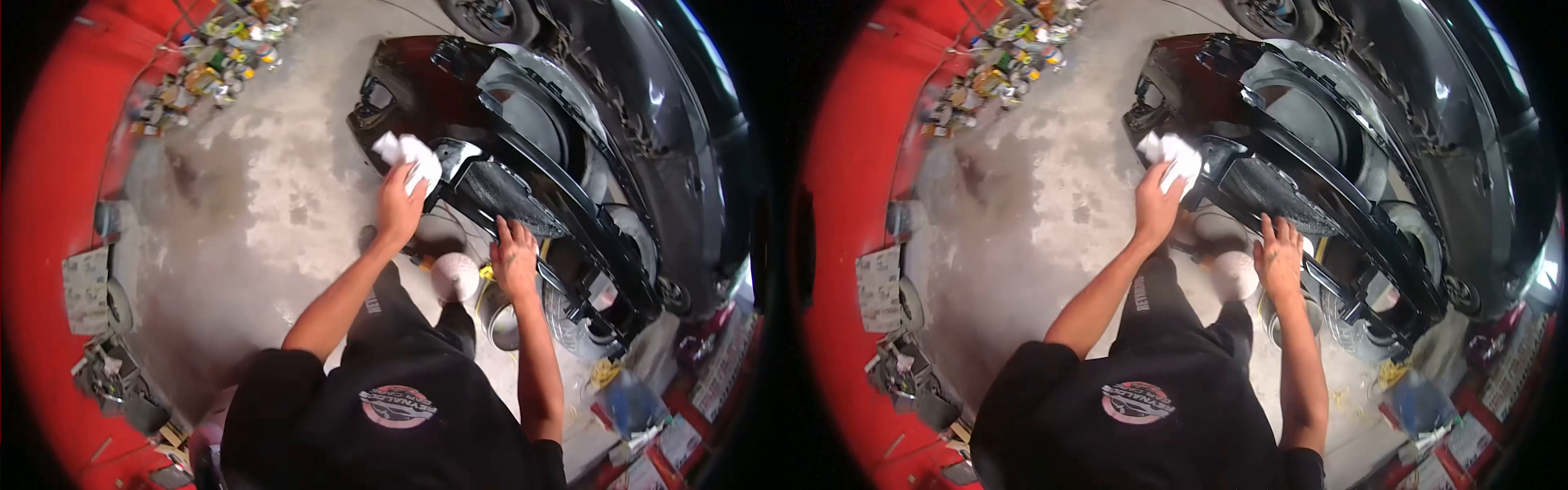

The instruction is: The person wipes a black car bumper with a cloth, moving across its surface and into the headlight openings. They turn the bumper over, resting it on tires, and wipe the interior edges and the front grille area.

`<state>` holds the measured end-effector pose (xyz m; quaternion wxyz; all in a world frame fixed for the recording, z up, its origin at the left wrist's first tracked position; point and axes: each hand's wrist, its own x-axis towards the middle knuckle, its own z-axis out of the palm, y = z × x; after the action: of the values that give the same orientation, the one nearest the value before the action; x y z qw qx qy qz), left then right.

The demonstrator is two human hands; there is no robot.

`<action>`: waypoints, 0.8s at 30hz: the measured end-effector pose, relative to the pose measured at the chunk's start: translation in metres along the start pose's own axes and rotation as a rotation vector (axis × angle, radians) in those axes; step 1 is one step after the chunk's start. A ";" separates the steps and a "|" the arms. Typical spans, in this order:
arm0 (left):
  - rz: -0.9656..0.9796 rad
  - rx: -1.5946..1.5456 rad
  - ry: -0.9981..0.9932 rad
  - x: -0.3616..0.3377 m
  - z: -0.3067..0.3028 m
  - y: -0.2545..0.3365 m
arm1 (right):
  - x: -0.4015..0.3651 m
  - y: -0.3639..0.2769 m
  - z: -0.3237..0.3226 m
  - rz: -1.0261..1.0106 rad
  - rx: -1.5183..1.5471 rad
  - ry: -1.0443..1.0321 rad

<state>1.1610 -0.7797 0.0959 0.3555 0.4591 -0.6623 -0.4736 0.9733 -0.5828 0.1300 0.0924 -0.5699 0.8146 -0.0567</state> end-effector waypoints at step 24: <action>0.529 0.560 -0.348 0.065 0.042 -0.035 | 0.017 -0.011 0.041 0.190 0.089 0.098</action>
<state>1.1117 -0.8328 0.0529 0.2093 0.2651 -0.9106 -0.2383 0.9865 -0.6025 0.0902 0.0825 -0.4820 0.8651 -0.1118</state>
